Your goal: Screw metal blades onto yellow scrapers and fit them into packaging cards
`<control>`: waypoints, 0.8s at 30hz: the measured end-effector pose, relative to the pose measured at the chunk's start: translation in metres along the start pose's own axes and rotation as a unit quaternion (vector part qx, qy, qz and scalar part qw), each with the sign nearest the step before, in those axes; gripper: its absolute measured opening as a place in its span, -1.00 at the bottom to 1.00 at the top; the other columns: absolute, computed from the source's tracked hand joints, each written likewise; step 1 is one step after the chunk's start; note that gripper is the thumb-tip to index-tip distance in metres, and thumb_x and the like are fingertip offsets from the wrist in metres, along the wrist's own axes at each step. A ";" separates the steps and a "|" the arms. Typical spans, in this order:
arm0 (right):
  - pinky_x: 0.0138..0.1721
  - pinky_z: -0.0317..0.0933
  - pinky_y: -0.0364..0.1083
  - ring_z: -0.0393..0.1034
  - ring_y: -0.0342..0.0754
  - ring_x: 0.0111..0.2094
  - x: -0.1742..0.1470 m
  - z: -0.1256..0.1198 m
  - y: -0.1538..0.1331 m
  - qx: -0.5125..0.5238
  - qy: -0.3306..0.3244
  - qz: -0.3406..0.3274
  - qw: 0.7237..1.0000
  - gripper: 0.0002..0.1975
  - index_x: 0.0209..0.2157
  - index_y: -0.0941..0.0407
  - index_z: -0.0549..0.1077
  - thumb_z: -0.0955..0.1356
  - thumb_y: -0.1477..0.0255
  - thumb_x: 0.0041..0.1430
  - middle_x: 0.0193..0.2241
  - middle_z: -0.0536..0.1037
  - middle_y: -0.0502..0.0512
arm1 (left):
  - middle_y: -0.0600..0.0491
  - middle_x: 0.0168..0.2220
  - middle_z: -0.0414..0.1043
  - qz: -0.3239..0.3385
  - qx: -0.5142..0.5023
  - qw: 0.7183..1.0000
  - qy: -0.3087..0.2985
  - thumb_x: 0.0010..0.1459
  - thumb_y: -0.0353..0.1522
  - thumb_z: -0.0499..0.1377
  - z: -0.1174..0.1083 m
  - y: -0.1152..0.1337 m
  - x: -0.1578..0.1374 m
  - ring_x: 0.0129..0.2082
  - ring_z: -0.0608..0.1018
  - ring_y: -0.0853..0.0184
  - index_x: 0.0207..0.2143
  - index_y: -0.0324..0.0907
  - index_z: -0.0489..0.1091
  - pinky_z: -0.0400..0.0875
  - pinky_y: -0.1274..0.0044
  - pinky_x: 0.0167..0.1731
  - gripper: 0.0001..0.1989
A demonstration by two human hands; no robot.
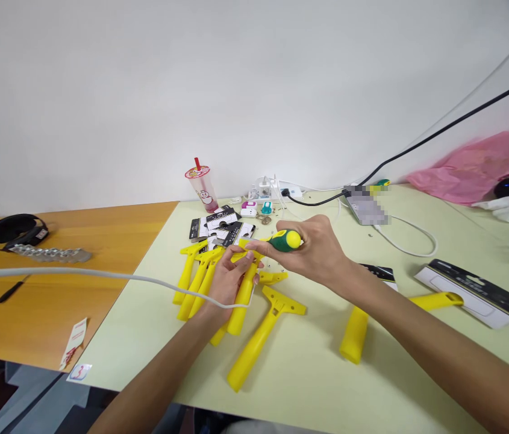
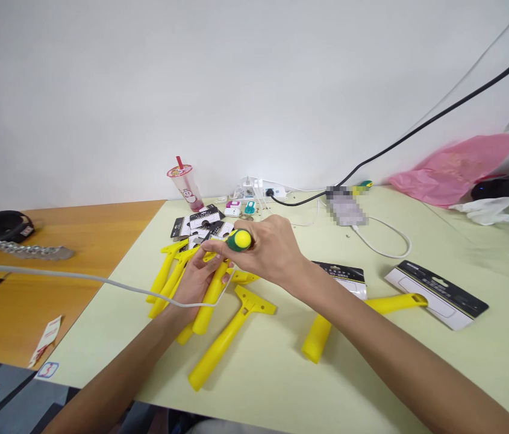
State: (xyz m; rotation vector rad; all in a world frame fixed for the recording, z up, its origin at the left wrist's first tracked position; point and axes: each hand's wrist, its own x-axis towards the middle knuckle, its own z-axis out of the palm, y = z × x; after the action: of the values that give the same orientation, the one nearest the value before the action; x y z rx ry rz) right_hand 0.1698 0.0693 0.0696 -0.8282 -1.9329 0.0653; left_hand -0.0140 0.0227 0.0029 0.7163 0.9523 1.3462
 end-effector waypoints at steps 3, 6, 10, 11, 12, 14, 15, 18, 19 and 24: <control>-0.56 -0.17 -0.07 -0.21 -0.18 -0.57 -0.004 0.006 -0.003 0.024 0.023 0.026 0.999 -0.21 -0.64 0.06 0.05 0.38 -0.24 0.30 -0.69 0.01 -0.11 | 0.08 -0.38 0.56 0.021 0.011 0.999 0.021 -0.03 -0.24 0.62 0.000 0.000 0.000 -0.35 0.63 0.25 -0.14 -0.08 0.35 0.43 0.52 -0.44 -0.43; -0.57 -0.15 -0.08 -0.21 -0.17 -0.55 -0.008 0.010 -0.005 0.053 0.044 0.053 0.996 -0.21 -0.64 0.06 0.03 0.39 -0.22 0.30 -0.69 -0.01 -0.12 | 0.10 -0.36 0.59 0.047 0.017 0.998 0.041 -0.05 -0.18 0.63 0.000 -0.001 -0.001 -0.39 0.65 0.31 -0.17 -0.08 0.29 0.43 0.56 -0.43 -0.38; -0.56 -0.11 -0.10 -0.19 -0.20 -0.57 -0.012 0.013 -0.009 0.095 0.066 0.084 0.990 -0.21 -0.66 0.06 0.03 0.43 -0.18 0.30 -0.69 -0.01 -0.14 | 0.09 -0.29 0.64 0.104 0.021 0.993 0.055 -0.02 -0.14 0.62 -0.001 -0.003 -0.002 -0.40 0.65 0.34 -0.18 -0.08 0.25 0.45 0.60 -0.44 -0.37; -0.57 -0.11 -0.11 -0.18 -0.21 -0.58 -0.013 0.014 -0.011 0.107 0.068 0.090 0.988 -0.21 -0.66 0.06 0.03 0.44 -0.17 0.30 -0.70 -0.01 -0.14 | 0.09 -0.28 0.65 0.119 0.024 0.991 0.055 0.02 -0.14 0.60 -0.001 -0.004 -0.002 -0.39 0.66 0.35 -0.18 -0.08 0.25 0.45 0.61 -0.44 -0.39; -0.58 -0.11 -0.12 -0.16 -0.23 -0.60 -0.013 0.014 -0.012 0.120 0.067 0.097 0.986 -0.21 -0.66 0.06 0.04 0.44 -0.16 0.29 -0.70 -0.01 -0.15 | 0.09 -0.26 0.65 0.134 0.027 0.989 0.055 0.07 -0.15 0.58 -0.002 -0.004 -0.002 -0.39 0.65 0.36 -0.17 -0.08 0.24 0.46 0.61 -0.44 -0.42; -0.59 -0.11 -0.13 -0.10 -0.24 -0.63 -0.015 0.015 -0.013 0.147 0.059 0.113 0.981 -0.23 -0.66 0.06 0.06 0.46 -0.14 0.30 -0.71 -0.01 -0.15 | 0.10 -0.23 0.66 0.157 0.030 0.986 0.054 0.14 -0.16 0.54 -0.002 -0.005 -0.002 -0.39 0.65 0.39 -0.15 -0.07 0.23 0.46 0.62 -0.43 -0.46; -0.60 -0.11 -0.14 -0.06 -0.25 -0.64 -0.015 0.015 -0.013 0.155 0.055 0.117 0.979 -0.24 -0.65 0.06 0.08 0.46 -0.12 0.31 -0.71 0.01 -0.16 | 0.10 -0.22 0.66 0.164 0.034 0.984 0.053 0.16 -0.16 0.53 -0.002 -0.005 -0.002 -0.39 0.65 0.41 -0.15 -0.07 0.23 0.47 0.62 -0.42 -0.48; -0.61 -0.10 -0.13 -0.03 -0.25 -0.65 -0.012 0.010 -0.010 0.126 0.066 0.068 0.988 -0.29 -0.63 0.06 0.10 0.47 -0.03 0.34 -0.72 0.07 -0.16 | 0.10 -0.21 0.65 0.174 0.047 0.982 0.057 0.18 -0.14 0.51 -0.003 -0.005 -0.002 -0.41 0.64 0.42 -0.15 -0.07 0.23 0.47 0.62 -0.42 -0.49; -0.60 -0.10 -0.12 -0.03 -0.25 -0.65 -0.009 0.006 -0.009 0.098 0.078 0.027 0.992 -0.32 -0.62 0.07 0.12 0.48 0.03 0.36 -0.72 0.10 -0.15 | 0.10 -0.21 0.65 0.177 0.050 0.981 0.061 0.17 -0.13 0.51 -0.003 -0.005 -0.001 -0.41 0.64 0.43 -0.16 -0.08 0.23 0.47 0.62 -0.43 -0.48; -0.59 0.06 -0.10 0.24 -0.19 -0.63 0.006 -0.029 -0.021 0.017 0.146 -0.192 0.970 -0.55 -0.53 0.04 0.23 0.48 0.30 0.35 -0.63 0.41 -0.06 | 0.12 -0.28 0.63 0.187 0.042 0.979 0.070 0.13 -0.11 0.54 -0.008 0.005 0.005 -0.44 0.62 0.43 -0.17 -0.08 0.23 0.44 0.63 -0.45 -0.45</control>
State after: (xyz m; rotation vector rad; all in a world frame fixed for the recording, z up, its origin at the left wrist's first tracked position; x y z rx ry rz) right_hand 0.1808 0.0480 0.0976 -0.4028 -1.7721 -0.2427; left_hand -0.0231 0.0269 0.0026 0.9065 1.0235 1.7109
